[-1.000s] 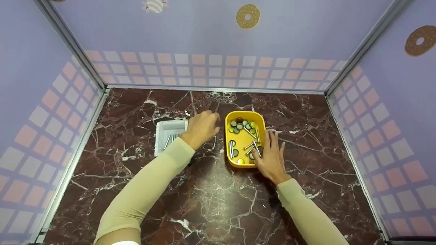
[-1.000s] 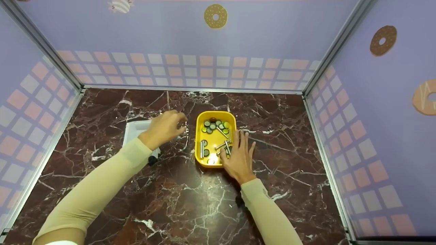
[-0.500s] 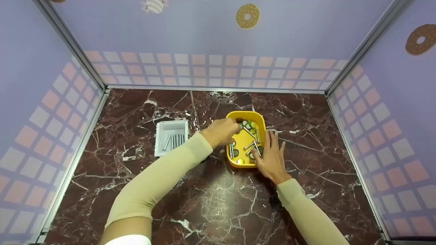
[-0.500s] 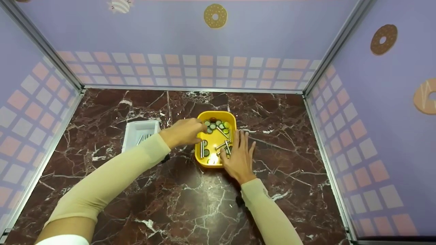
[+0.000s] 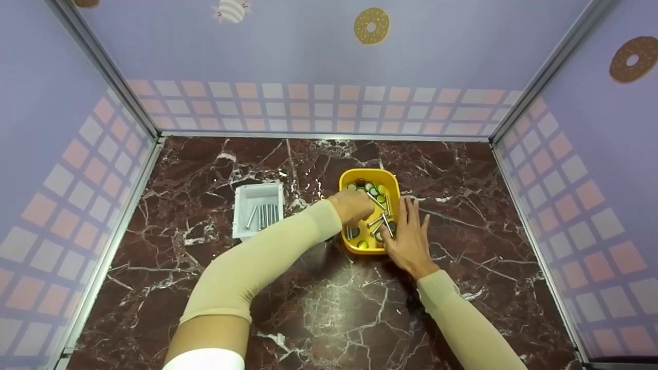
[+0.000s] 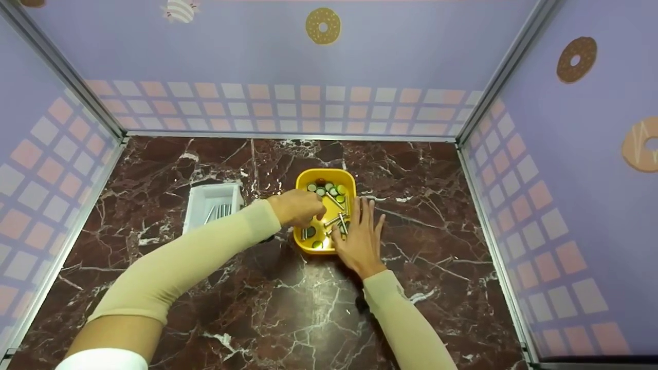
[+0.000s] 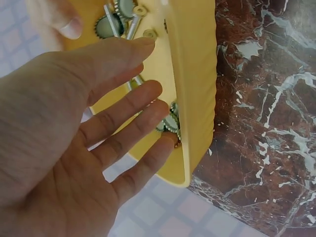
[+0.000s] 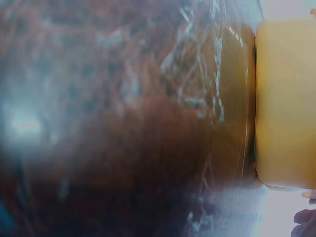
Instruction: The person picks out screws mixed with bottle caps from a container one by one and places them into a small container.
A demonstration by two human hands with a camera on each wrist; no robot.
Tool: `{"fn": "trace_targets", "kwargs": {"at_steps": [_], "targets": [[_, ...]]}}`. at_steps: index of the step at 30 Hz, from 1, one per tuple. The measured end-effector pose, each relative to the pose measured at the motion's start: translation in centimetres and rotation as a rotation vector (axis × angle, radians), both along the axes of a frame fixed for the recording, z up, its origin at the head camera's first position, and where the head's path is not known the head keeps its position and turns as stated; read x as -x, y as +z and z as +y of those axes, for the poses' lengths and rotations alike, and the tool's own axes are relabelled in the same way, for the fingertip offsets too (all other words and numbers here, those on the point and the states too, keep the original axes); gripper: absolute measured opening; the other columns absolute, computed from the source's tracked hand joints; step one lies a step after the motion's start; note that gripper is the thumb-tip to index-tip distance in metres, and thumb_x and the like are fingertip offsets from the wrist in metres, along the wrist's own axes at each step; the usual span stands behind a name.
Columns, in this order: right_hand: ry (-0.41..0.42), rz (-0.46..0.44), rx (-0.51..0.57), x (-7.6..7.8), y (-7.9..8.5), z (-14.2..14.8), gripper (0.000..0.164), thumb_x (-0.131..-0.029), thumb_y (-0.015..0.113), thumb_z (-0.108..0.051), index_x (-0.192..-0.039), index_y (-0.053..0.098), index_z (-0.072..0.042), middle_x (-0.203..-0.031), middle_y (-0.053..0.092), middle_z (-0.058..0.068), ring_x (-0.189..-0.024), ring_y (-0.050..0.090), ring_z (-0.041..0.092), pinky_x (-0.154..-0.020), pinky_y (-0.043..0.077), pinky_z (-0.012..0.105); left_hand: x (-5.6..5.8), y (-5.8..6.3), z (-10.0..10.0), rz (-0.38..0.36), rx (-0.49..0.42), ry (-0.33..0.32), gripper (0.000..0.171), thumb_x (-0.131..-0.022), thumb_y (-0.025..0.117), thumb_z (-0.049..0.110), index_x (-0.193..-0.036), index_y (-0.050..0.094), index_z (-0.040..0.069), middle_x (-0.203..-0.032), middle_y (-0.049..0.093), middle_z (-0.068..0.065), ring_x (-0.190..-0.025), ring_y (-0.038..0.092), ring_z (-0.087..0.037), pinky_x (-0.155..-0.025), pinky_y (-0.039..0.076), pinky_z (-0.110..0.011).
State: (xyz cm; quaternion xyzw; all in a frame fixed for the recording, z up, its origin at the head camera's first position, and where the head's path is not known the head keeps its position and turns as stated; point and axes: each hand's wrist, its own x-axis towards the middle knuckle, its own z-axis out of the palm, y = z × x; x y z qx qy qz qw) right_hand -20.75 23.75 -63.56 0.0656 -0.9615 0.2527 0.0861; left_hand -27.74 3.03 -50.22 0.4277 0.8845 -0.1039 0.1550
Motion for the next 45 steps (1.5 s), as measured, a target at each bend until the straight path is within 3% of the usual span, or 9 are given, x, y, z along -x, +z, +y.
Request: {"fn": "trace_targets", "kwargs": {"at_steps": [6, 11, 17, 23, 27, 30, 38, 45], "targets": [[0.008, -0.002, 0.002, 0.0, 0.1, -0.1, 0.097, -0.111, 0.063, -0.045, -0.183, 0.021, 0.004, -0.191, 0.024, 0.031, -0.180, 0.017, 0.056, -0.140, 0.008, 0.087, -0.1, -1.3, 1.2, 0.047, 0.135, -0.026, 0.014, -0.106, 0.078, 0.008, -0.117, 0.086, 0.014, -0.129, 0.087, -0.006, -0.112, 0.083, -0.022, -0.098, 0.073, -0.043], [0.005, 0.001, -0.002, 0.0, 0.1, 0.0, 0.096, -0.111, 0.062, -0.045, -0.183, 0.022, 0.004, -0.190, 0.026, 0.032, -0.180, 0.018, 0.056, -0.140, 0.008, 0.087, -0.7, -0.9, 1.4, 0.096, 0.188, -0.024, 0.021, -0.108, 0.076, 0.011, -0.124, 0.088, 0.017, -0.131, 0.088, -0.005, -0.117, 0.085, -0.020, -0.097, 0.073, -0.041], [0.001, 0.003, -0.004, 0.0, 0.1, 0.1, 0.096, -0.111, 0.061, -0.046, -0.183, 0.021, 0.003, -0.190, 0.026, 0.031, -0.180, 0.018, 0.057, -0.140, 0.009, 0.087, -0.7, -0.8, 2.2, 0.060, 0.270, 0.042, 0.030, -0.116, 0.062, 0.014, -0.134, 0.086, 0.020, -0.142, 0.085, -0.002, -0.126, 0.081, -0.016, -0.104, 0.070, -0.039], [0.002, 0.001, 0.001, -0.1, 0.1, 0.1, 0.097, -0.111, 0.061, -0.047, -0.183, 0.021, 0.003, -0.190, 0.026, 0.031, -0.179, 0.019, 0.057, -0.139, 0.009, 0.088, -1.5, 0.0, 3.3, 0.005, 0.380, 0.157, 0.040, -0.121, 0.054, 0.019, -0.153, 0.078, 0.024, -0.159, 0.076, 0.002, -0.146, 0.072, -0.016, -0.122, 0.058, -0.037], [0.005, -0.002, 0.009, -0.2, 0.1, 0.0, 0.098, -0.110, 0.061, -0.048, -0.184, 0.020, 0.002, -0.191, 0.025, 0.031, -0.179, 0.018, 0.057, -0.140, 0.008, 0.087, -1.5, -0.1, 3.7, -0.003, 0.438, 0.187, 0.043, -0.123, 0.050, 0.022, -0.160, 0.072, 0.028, -0.166, 0.071, 0.006, -0.153, 0.066, -0.015, -0.126, 0.053, -0.036], [0.003, -0.001, 0.008, -0.2, 0.0, 0.0, 0.097, -0.110, 0.061, -0.047, -0.183, 0.022, 0.003, -0.191, 0.026, 0.031, -0.180, 0.019, 0.056, -0.140, 0.008, 0.087, -1.3, -0.6, 3.9, 0.011, 0.444, 0.188, 0.043, -0.123, 0.049, 0.025, -0.159, 0.072, 0.031, -0.165, 0.071, 0.007, -0.152, 0.066, -0.014, -0.122, 0.054, -0.034], [0.004, -0.008, 0.004, -0.2, 0.0, 0.0, 0.097, -0.112, 0.059, -0.048, -0.183, 0.020, 0.004, -0.191, 0.023, 0.031, -0.180, 0.018, 0.056, -0.140, 0.007, 0.086, -1.4, -0.4, 3.8, 0.005, 0.468, 0.195, 0.042, -0.123, 0.051, 0.026, -0.161, 0.071, 0.029, -0.170, 0.068, 0.007, -0.158, 0.061, -0.014, -0.127, 0.053, -0.035], [0.004, -0.007, -0.009, -0.1, 0.1, 0.0, 0.096, -0.112, 0.060, -0.048, -0.183, 0.020, 0.004, -0.191, 0.024, 0.032, -0.180, 0.018, 0.055, -0.140, 0.009, 0.086, -1.8, 0.1, 3.1, -0.018, 0.384, 0.139, 0.034, -0.118, 0.061, 0.020, -0.145, 0.081, 0.024, -0.153, 0.079, 0.002, -0.138, 0.075, -0.016, -0.119, 0.060, -0.037]]}}
